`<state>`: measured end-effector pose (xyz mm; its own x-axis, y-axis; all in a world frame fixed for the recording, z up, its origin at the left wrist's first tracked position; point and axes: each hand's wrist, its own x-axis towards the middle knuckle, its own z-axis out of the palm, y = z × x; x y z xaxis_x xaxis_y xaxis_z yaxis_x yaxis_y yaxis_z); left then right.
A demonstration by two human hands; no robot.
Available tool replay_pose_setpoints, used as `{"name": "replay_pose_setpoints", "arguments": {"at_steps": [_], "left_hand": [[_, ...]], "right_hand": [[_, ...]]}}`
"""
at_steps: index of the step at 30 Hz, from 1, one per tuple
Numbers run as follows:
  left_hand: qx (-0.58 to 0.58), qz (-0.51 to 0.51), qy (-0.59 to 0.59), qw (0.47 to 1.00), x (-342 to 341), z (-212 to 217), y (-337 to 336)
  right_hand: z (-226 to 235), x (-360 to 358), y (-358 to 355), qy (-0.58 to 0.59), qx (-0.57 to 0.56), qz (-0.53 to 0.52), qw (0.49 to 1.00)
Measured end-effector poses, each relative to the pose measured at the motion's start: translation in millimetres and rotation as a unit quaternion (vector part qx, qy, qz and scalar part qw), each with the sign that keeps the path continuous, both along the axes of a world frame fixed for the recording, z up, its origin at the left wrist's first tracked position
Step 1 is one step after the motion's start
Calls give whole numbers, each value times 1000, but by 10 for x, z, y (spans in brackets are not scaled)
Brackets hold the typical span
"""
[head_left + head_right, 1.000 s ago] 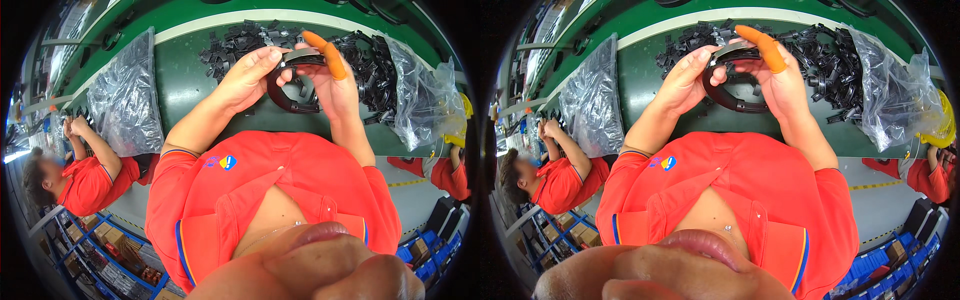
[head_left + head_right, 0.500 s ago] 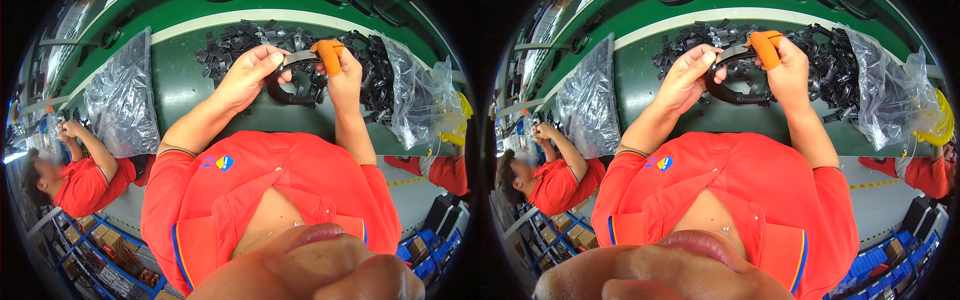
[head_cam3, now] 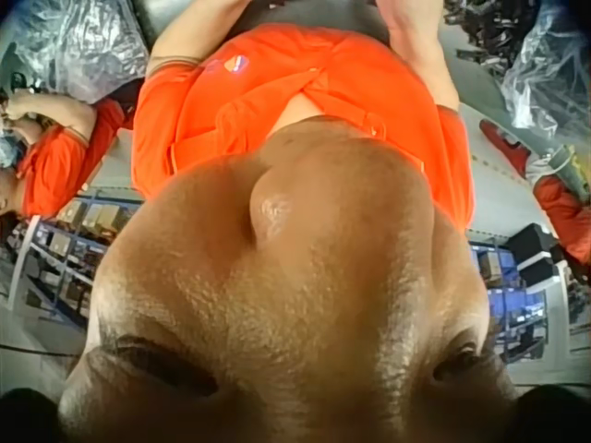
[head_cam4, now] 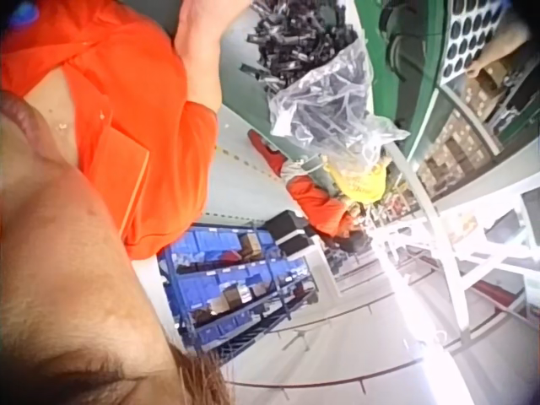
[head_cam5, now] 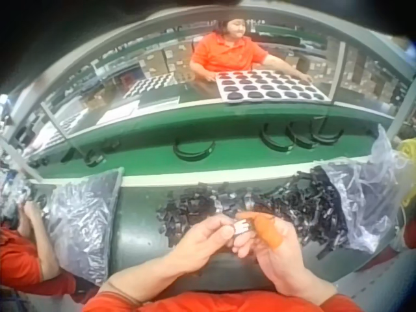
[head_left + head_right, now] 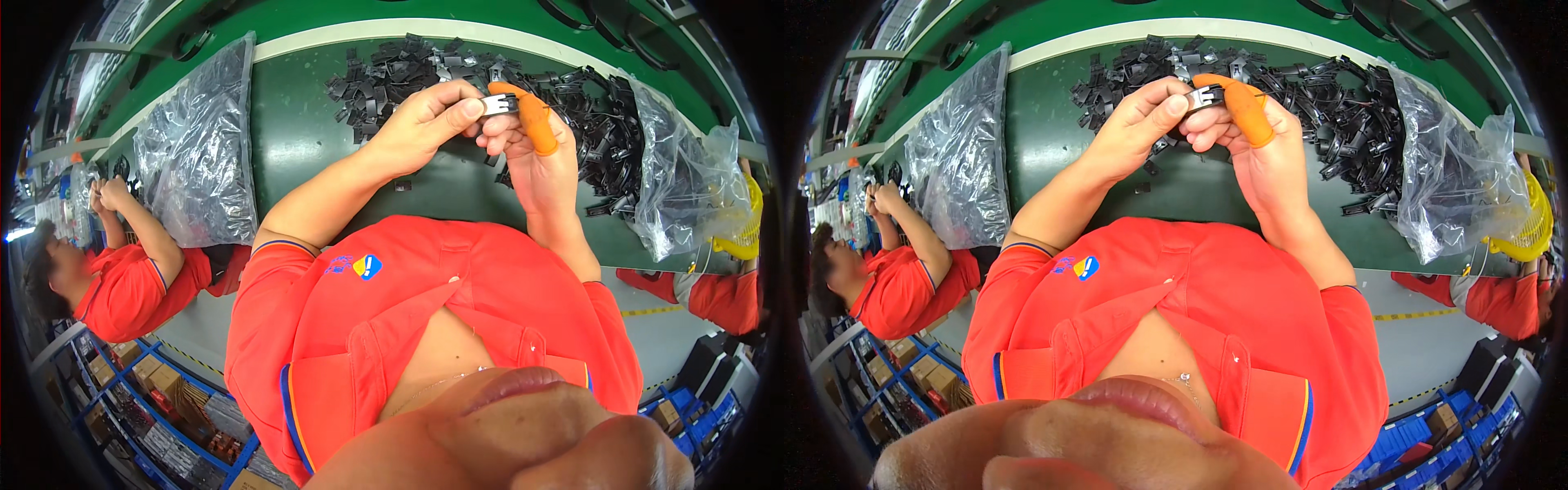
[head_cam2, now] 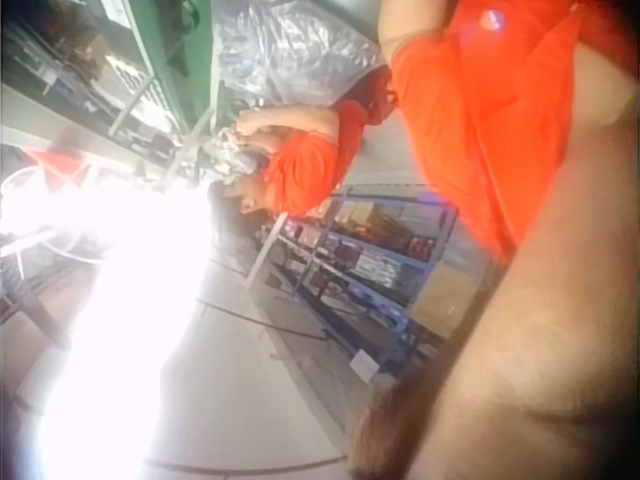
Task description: Assembling small black plastic components and placing them into a plastic bag on a production line.
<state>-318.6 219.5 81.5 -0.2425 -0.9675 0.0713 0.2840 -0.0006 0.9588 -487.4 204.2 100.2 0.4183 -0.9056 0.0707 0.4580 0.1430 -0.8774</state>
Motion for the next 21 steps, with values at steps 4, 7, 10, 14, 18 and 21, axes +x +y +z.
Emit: {"name": "replay_pose_setpoints", "arguments": {"at_steps": [4,7,10,14,18,21], "left_hand": [[-27,-20,-44,998,17,45,33],[-92,19,-128,987,29,18,44],[-170,10,-258,951,35,106,79],[-274,13,-347,897,27,164,134],[-203,-55,-344,915,94,151,69],[-226,-32,-443,867,128,237,90]], "right_hand": [[-4,1,1,-36,78,20,996],[43,51,63,90,9,-31,995],[-21,-5,50,161,-42,-62,984],[21,-46,34,174,-45,-81,980],[-21,-56,20,107,15,-22,994],[-25,-12,52,74,21,-10,997]]}}
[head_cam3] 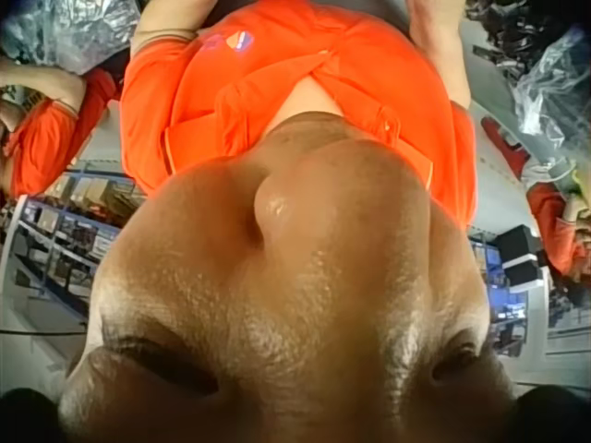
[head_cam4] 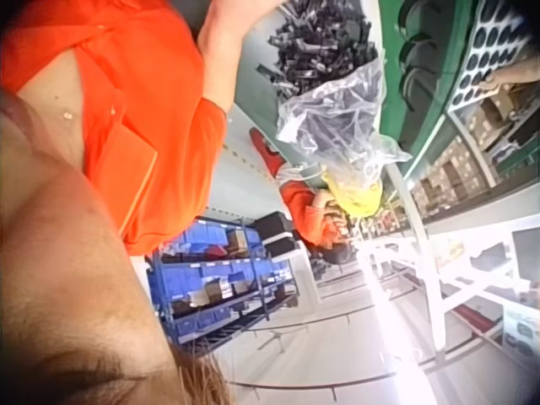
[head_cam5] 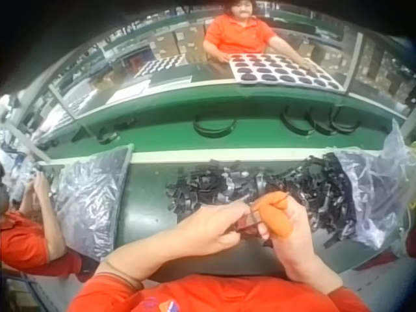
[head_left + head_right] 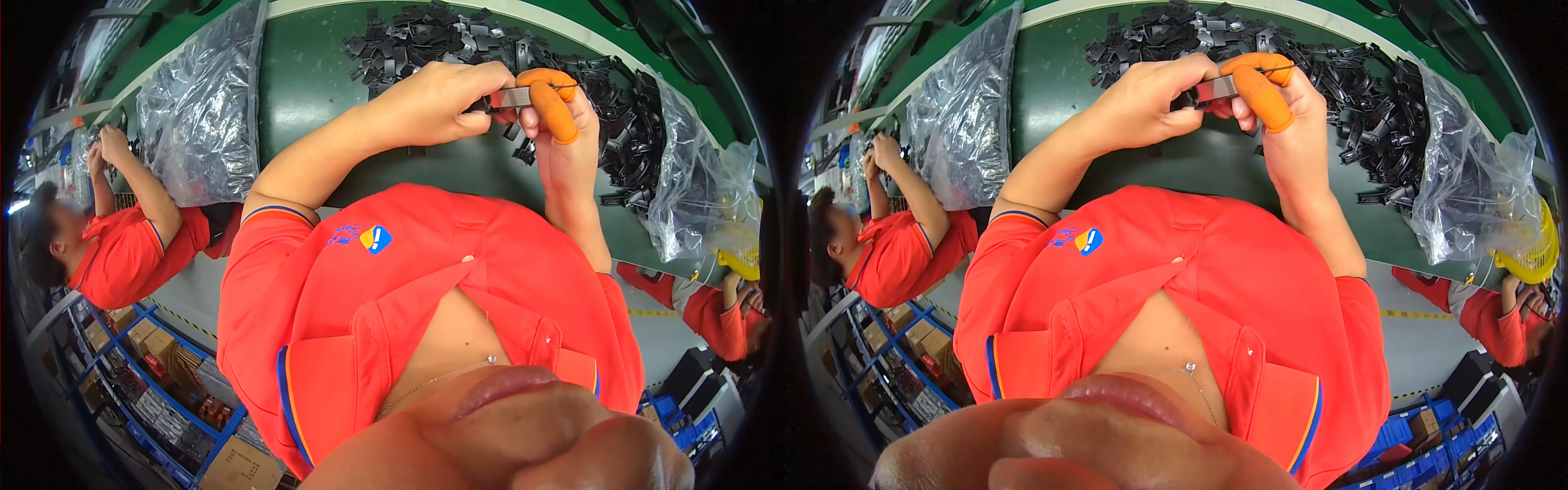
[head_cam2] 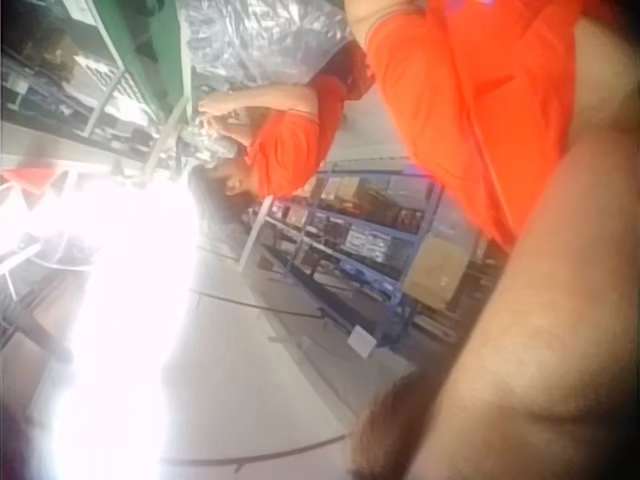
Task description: Assembling small black plastic components and placing them into a plastic bag on a production line.
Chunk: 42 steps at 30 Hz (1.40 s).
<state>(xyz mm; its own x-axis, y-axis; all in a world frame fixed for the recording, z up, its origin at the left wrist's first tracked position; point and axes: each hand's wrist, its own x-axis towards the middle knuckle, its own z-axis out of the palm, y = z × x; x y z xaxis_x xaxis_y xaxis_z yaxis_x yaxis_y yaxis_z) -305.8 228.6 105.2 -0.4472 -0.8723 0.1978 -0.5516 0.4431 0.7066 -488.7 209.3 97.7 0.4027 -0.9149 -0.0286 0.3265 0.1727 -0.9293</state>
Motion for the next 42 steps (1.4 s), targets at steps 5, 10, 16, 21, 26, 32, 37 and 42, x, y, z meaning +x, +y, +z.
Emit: {"name": "replay_pose_setpoints", "arguments": {"at_steps": [5,10,16,21,26,32,37,42], "left_hand": [[42,-3,47,998,-16,-11,64],[254,-150,278,914,187,15,42],[248,-94,378,887,431,114,-2],[78,12,625,777,736,232,-104],[173,125,750,626,517,380,-84],[101,58,628,769,374,184,-60],[26,80,492,867,124,8,-48],[28,84,438,895,7,-128,28]], "right_hand": [[-1,14,-1,23,-53,-23,998],[25,36,-43,-11,-15,7,1000],[-7,155,-115,-96,-6,82,992],[-431,281,28,285,-198,181,920],[-706,401,82,377,-513,222,738],[-795,339,103,321,-493,169,791],[-330,169,32,104,-90,19,990],[40,136,-46,-43,-70,-48,995]]}}
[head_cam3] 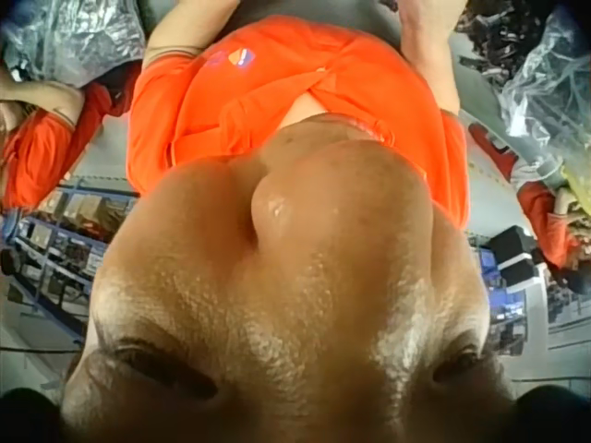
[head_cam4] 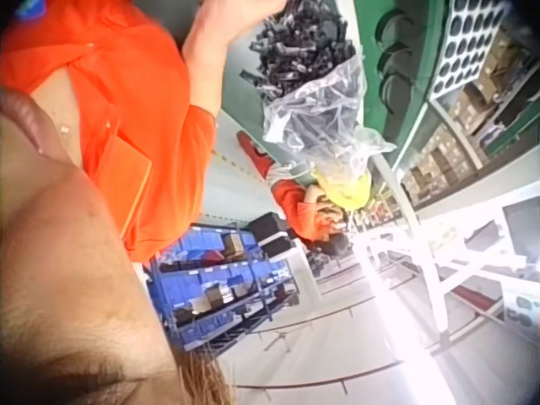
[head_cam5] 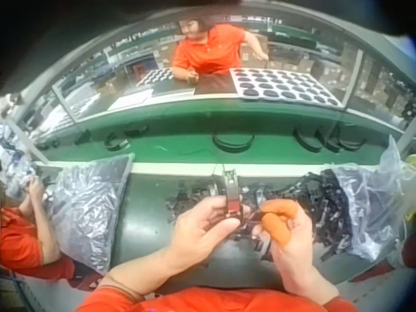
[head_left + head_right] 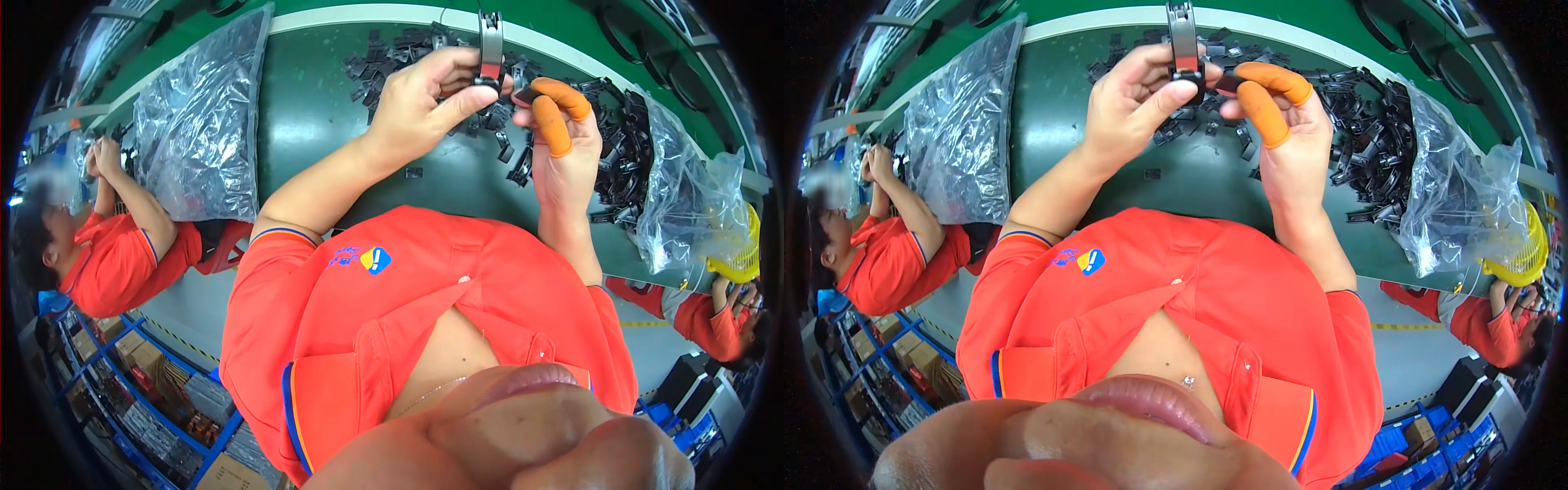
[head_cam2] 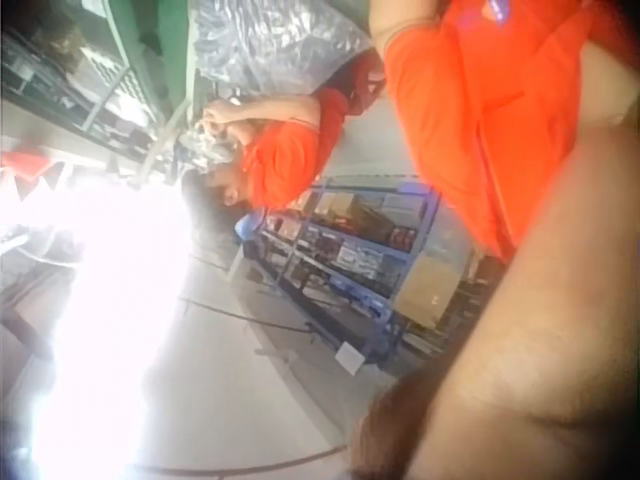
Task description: Assembling small black plastic components and placing them into a plastic bag on a production line.
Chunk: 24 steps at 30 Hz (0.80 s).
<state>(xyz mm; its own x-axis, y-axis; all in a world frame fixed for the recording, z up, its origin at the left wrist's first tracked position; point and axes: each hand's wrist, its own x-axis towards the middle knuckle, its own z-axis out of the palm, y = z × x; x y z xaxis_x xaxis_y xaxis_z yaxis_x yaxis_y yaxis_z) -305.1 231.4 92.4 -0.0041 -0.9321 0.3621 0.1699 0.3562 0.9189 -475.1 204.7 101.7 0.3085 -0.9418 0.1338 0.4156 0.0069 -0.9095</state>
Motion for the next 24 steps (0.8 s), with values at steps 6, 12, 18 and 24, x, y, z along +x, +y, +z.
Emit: {"name": "replay_pose_setpoints", "arguments": {"at_steps": [6,12,18,24], "left_hand": [[-1,30,-51,998,-35,0,5],[23,15,-18,999,-24,-21,-3],[47,-20,-91,995,10,0,17],[45,-62,-81,994,5,-3,18]], "right_hand": [[41,58,-42,106,-200,-48,973],[37,47,-87,154,-262,-74,950],[18,36,-66,166,-249,-72,951],[-52,9,-75,138,-224,-53,963]]}}
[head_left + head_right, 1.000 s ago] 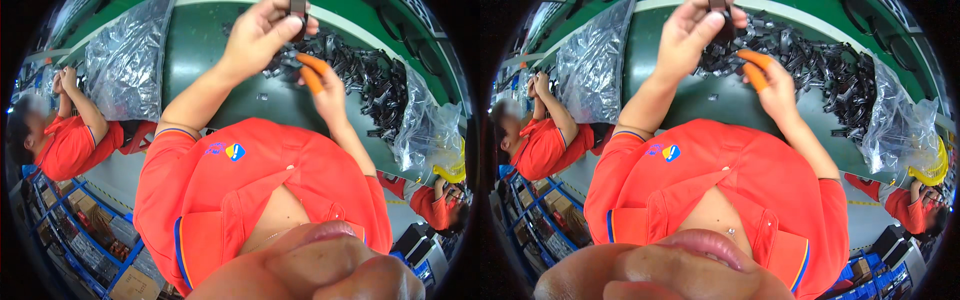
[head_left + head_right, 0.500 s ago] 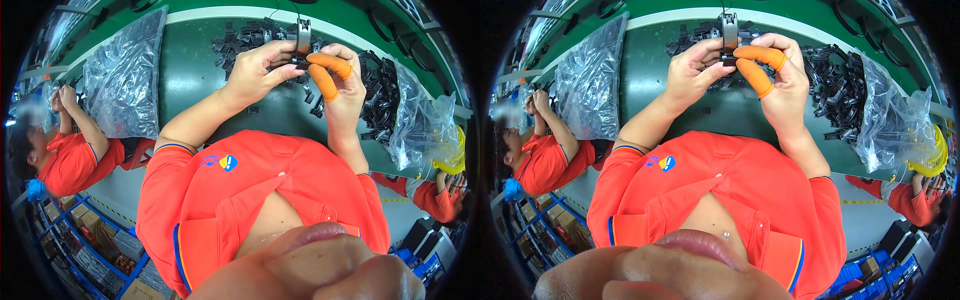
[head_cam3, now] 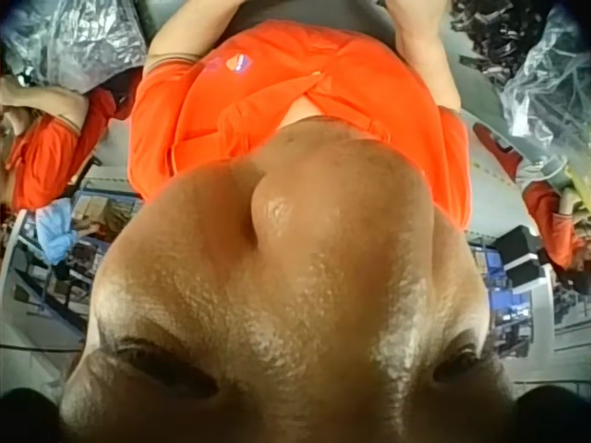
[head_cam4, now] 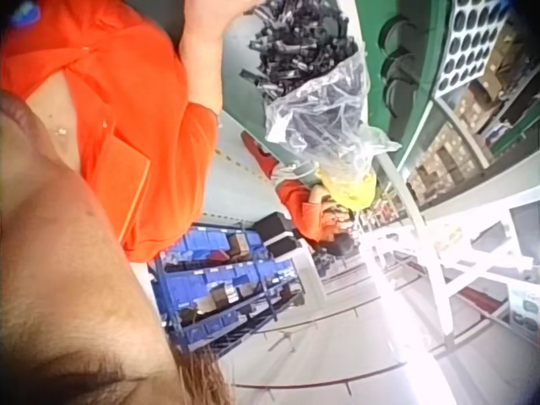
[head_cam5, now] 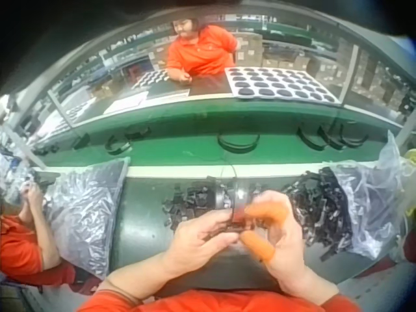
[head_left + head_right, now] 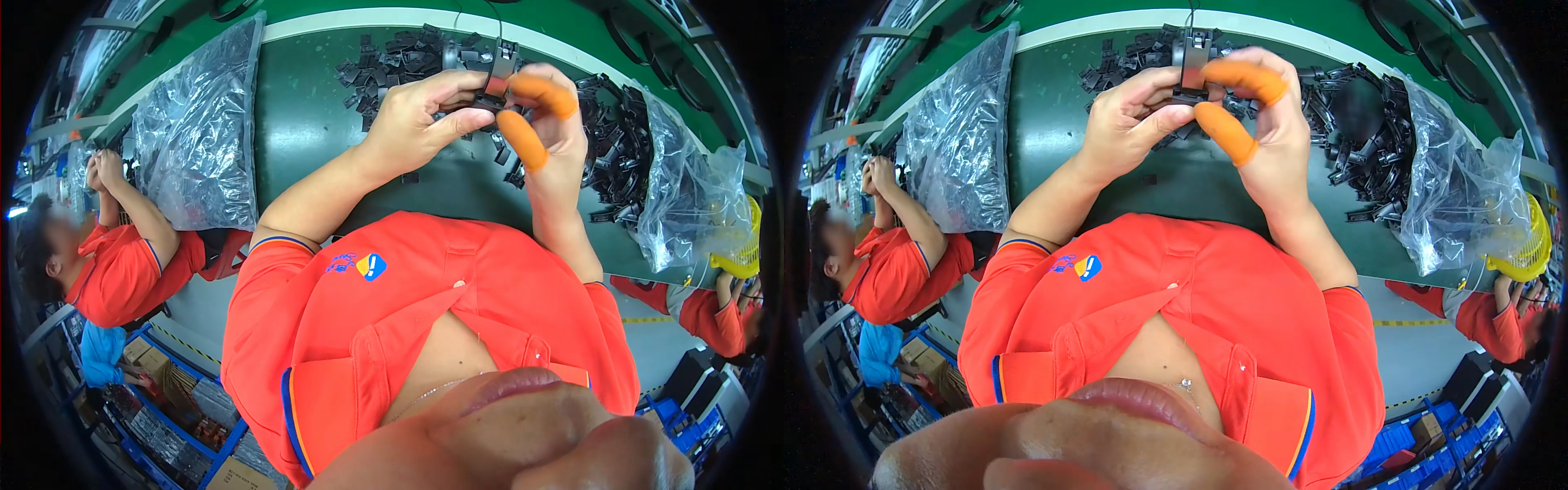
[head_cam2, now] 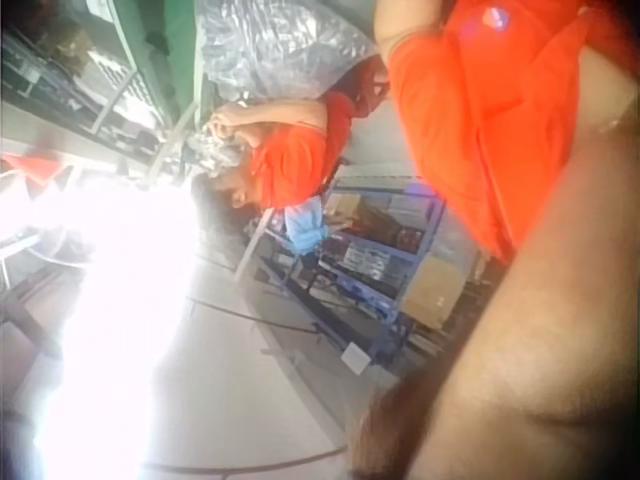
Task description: Assembling small black plastic components and placing them into a plastic bag on a production line.
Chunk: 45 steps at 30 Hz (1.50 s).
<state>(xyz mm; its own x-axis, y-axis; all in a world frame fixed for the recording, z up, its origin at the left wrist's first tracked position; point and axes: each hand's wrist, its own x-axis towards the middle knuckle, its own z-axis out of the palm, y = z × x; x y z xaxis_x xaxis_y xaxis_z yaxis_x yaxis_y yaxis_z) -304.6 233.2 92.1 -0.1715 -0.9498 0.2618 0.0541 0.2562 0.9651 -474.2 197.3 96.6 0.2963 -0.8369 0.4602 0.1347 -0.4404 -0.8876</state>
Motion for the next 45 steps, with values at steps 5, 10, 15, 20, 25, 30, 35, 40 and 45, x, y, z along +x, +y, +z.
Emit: {"name": "replay_pose_setpoints", "arguments": {"at_steps": [5,10,15,20,25,30,35,40,45], "left_hand": [[-71,-7,-131,989,-21,35,14],[-23,-20,-76,997,-155,-108,48],[-34,-38,3,999,-268,-76,42],[-21,-31,-46,998,-284,-72,22],[-50,-54,-43,996,-282,-159,-35],[-100,-26,-78,992,-301,-136,-40],[-87,19,-86,992,-348,-104,-12],[26,-40,120,992,-427,-108,44],[140,-112,158,971,-295,-118,63]], "right_hand": [[105,51,45,-122,177,60,975],[21,34,74,-14,88,53,995],[8,-11,60,0,34,30,999],[56,-6,139,-61,115,39,991],[-5,-44,163,-89,136,41,986],[-12,-45,162,-107,135,48,984],[17,-39,220,-50,165,22,985],[8,-88,123,-152,155,139,966],[20,-303,14,99,-12,100,990]]}}
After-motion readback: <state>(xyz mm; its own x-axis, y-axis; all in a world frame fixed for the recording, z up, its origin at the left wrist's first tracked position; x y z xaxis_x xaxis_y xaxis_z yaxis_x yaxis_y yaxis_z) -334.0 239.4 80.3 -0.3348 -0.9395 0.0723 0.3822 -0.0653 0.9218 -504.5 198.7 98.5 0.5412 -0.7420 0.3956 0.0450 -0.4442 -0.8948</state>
